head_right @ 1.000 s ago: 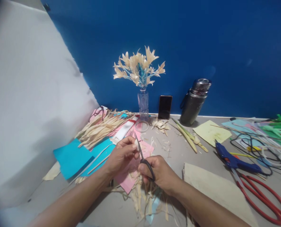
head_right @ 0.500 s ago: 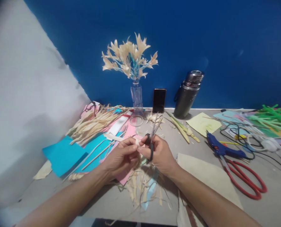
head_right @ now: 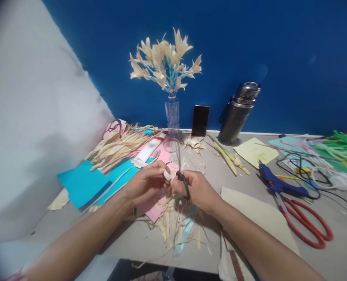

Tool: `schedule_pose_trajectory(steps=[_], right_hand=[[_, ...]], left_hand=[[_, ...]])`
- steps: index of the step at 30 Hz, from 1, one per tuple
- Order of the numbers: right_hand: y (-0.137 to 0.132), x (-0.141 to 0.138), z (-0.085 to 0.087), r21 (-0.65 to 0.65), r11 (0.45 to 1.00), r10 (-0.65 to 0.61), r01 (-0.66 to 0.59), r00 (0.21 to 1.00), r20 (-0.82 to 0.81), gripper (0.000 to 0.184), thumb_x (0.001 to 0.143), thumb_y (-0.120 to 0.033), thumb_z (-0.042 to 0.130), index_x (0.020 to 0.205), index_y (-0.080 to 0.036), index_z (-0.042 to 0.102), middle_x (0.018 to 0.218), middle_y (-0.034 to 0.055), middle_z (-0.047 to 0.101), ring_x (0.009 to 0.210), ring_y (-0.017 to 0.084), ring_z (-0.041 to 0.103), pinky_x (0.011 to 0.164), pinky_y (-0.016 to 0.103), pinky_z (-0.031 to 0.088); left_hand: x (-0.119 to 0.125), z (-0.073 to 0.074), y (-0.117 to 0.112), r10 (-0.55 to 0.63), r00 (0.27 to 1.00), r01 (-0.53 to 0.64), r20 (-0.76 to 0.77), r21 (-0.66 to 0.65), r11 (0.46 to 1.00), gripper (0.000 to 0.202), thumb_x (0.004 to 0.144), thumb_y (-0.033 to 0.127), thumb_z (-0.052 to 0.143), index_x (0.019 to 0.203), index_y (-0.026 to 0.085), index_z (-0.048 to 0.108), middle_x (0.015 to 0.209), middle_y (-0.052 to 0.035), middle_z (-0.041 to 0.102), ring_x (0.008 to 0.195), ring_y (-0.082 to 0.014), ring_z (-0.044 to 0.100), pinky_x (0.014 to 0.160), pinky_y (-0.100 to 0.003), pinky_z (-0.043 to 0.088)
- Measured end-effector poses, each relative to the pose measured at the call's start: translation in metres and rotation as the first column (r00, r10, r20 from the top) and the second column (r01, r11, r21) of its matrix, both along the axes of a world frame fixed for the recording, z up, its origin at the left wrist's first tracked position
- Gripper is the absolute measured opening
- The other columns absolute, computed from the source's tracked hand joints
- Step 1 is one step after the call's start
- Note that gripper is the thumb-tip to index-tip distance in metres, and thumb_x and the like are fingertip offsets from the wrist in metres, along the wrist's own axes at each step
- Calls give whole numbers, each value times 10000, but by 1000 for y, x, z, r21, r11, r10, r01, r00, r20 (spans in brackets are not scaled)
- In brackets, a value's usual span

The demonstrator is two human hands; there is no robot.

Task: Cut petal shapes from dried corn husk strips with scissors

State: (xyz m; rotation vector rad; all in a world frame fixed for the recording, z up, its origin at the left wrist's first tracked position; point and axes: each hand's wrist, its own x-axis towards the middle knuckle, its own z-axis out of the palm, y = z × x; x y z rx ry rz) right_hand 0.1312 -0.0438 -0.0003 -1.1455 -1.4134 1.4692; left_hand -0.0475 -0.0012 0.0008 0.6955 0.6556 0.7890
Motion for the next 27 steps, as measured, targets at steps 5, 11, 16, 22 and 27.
schedule_pose_trajectory(steps=[5, 11, 16, 22, 27], right_hand=[[-4, -1, -8, -50, 976, 216, -214, 975, 52, 504, 772, -652, 604, 771, -149, 610, 669, 41, 628, 545, 130, 513, 496, 225, 351], [-7, -5, -18, -103, 957, 276, -272, 961, 33, 522, 772, -671, 610, 812, -151, 607, 632, 37, 641, 512, 146, 567, 486, 224, 396], [-6, -5, -23, -74, 964, 256, -254, 967, 21, 518, 765, -661, 628, 751, -144, 608, 624, 43, 641, 525, 151, 581, 501, 231, 430], [-6, -7, -27, -119, 965, 234, -235, 972, -19, 514, 751, -650, 650, 657, -148, 591, 566, 26, 610, 471, 130, 547, 464, 223, 411], [-7, -8, -26, -131, 969, 209, -209, 978, -17, 519, 748, -644, 655, 614, -149, 579, 546, 17, 599, 446, 109, 509, 447, 217, 376]], left_hand=[[-7, 5, 8, 116, 991, -113, 74, -44, 993, 129, 700, 137, 676, 673, 151, 550, 600, 4, 572, 585, -119, 588, 579, -224, 451], [-8, 5, 10, 202, 979, -204, 37, 69, 976, 122, 732, 142, 644, 662, 142, 543, 585, 8, 564, 518, -88, 537, 526, -208, 416], [-8, 2, 10, 227, 974, -227, 13, 95, 969, 106, 744, 147, 629, 677, 144, 546, 571, 4, 566, 516, -96, 539, 519, -213, 405], [-8, 2, 10, 223, 975, -222, 11, 108, 969, 110, 735, 149, 636, 675, 144, 545, 571, 4, 568, 518, -98, 542, 526, -217, 407], [-7, 2, 10, 229, 973, -230, 20, 115, 966, 105, 741, 155, 637, 692, 145, 545, 580, 14, 556, 516, -94, 537, 510, -209, 399]])
